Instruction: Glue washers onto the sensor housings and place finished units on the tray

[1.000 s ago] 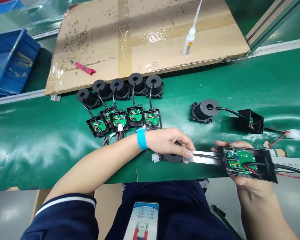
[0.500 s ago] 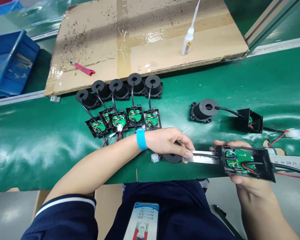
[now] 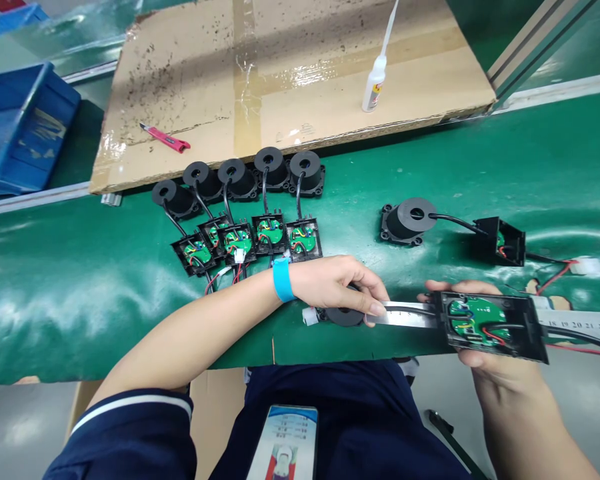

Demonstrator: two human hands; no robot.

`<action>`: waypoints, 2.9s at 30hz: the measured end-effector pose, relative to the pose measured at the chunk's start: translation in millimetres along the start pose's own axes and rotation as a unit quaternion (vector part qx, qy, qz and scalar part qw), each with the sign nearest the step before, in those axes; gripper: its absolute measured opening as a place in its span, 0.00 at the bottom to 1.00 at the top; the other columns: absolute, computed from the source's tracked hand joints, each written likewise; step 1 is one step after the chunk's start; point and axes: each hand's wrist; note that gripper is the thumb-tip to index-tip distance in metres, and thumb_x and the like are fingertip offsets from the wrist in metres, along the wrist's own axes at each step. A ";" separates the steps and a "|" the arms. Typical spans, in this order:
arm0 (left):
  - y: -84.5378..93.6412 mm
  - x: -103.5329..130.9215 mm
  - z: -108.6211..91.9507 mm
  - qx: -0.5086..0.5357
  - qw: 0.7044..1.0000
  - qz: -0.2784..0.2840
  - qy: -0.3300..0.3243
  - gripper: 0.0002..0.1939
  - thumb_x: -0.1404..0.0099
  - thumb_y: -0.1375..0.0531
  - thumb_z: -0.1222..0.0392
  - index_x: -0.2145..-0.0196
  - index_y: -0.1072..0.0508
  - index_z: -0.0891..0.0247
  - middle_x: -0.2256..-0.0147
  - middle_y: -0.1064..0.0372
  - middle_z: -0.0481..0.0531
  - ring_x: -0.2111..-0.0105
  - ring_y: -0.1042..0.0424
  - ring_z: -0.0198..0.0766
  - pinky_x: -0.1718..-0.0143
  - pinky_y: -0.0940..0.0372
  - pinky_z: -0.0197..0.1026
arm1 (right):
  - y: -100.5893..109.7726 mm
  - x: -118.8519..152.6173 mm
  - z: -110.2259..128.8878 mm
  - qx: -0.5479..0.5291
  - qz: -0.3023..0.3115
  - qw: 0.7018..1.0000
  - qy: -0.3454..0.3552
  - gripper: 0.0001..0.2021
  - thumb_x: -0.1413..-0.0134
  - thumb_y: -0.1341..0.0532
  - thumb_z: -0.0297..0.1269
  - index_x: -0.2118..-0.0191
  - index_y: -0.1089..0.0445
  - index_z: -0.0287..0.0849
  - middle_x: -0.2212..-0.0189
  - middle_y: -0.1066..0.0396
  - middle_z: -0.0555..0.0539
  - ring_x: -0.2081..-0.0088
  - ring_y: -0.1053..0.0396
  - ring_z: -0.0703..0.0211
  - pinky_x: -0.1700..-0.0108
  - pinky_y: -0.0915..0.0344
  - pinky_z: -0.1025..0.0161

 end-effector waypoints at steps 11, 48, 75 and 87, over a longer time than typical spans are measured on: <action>-0.2 0.3 2.9 -0.009 1.000 0.005 -0.010 0.10 0.29 0.36 0.55 0.59 0.19 0.66 0.66 0.20 0.54 0.67 0.26 0.35 0.63 0.33 0.37 | 3.5 3.4 -7.5 0.007 -0.002 0.999 0.033 0.30 0.55 0.19 0.45 0.45 0.25 0.60 0.49 0.21 0.49 0.51 0.20 0.42 0.50 0.19 0.50; 3.8 1.0 3.2 -0.041 0.999 0.009 -0.030 0.26 0.27 0.38 0.57 0.33 0.32 0.59 0.62 0.19 0.52 0.67 0.27 0.35 0.62 0.34 0.36 | 5.1 1.3 -7.3 -0.035 0.017 0.999 -0.024 0.31 0.57 0.18 0.49 0.45 0.24 0.57 0.46 0.22 0.44 0.52 0.20 0.39 0.49 0.20 0.45; -9.9 -3.4 0.4 0.063 0.998 -0.019 0.023 0.17 0.30 0.34 0.51 0.50 0.24 0.65 0.62 0.23 0.52 0.64 0.29 0.34 0.60 0.34 0.37 | -85.1 2.9 -12.0 -0.141 -0.192 0.971 0.020 0.21 0.38 0.30 0.36 0.42 0.31 0.53 0.63 0.26 0.52 0.78 0.32 0.66 0.78 0.29 0.67; -0.5 -3.8 2.4 0.083 0.996 0.013 0.011 0.10 0.27 0.37 0.58 0.52 0.23 0.64 0.58 0.23 0.51 0.59 0.27 0.34 0.52 0.35 0.37 | -86.2 3.7 -10.5 -0.135 -0.195 0.971 0.015 0.21 0.40 0.28 0.35 0.43 0.28 0.56 0.63 0.26 0.53 0.78 0.32 0.65 0.77 0.28 0.66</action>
Point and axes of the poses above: each hand's wrist, its own x-axis away from the middle knuckle, its own y-axis out of the back of the hand, z = x × y
